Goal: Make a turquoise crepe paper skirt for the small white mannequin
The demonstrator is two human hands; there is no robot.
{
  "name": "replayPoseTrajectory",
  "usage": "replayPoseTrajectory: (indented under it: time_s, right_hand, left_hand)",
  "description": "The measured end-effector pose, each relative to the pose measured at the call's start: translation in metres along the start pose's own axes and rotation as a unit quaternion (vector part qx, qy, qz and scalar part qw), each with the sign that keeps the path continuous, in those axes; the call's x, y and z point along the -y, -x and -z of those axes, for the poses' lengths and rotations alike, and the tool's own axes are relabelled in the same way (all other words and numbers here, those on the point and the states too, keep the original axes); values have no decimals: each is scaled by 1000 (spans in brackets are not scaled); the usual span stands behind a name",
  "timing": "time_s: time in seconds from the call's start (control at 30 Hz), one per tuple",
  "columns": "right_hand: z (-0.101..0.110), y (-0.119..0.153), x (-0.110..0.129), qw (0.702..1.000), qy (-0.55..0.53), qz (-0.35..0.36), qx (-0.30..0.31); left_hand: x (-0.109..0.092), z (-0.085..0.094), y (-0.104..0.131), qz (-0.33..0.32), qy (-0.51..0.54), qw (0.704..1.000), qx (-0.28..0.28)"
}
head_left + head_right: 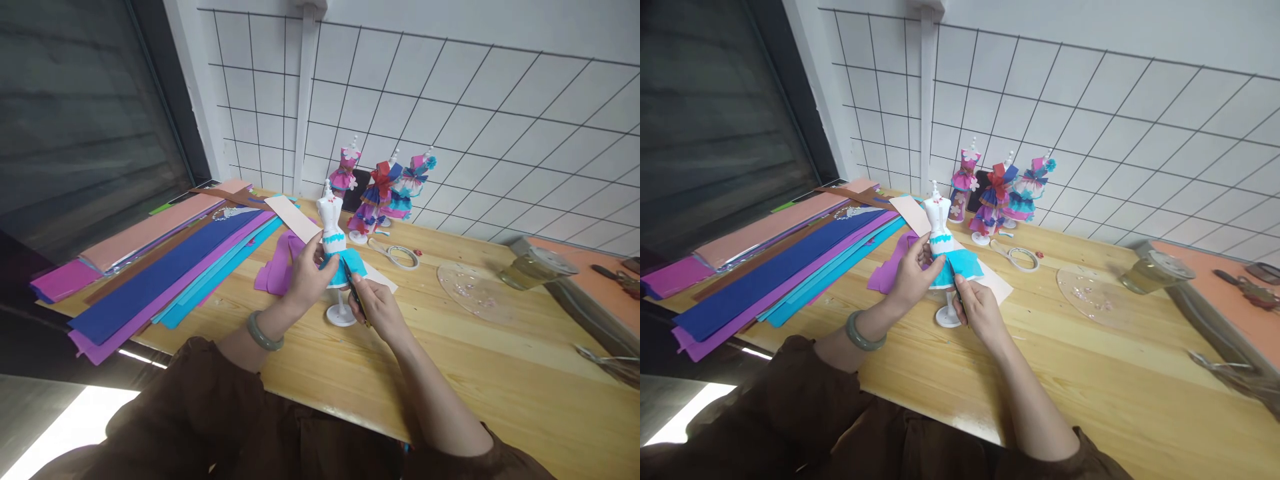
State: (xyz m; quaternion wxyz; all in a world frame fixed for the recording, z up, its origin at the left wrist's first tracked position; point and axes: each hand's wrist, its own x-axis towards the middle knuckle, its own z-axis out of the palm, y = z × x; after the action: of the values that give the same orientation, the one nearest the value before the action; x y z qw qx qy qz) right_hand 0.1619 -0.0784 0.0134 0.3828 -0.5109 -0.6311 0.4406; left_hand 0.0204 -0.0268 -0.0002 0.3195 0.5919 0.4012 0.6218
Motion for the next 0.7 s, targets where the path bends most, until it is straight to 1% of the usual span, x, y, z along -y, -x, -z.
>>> replayPoseTrajectory:
  time_s: [0.33,0.57,0.7]
  right_hand:
    - [1,1,-2,1000,-14,13,1]
    - [1,1,2,1000,18,21,-4]
    - [1,2,2,1000,-5,15,-3]
  left_hand:
    - [2,0,0,-3,-7,1000,-5]
    - [2,1,1,-16,-6,1000,4]
    - [3,1,1,-13,-7,1000,3]
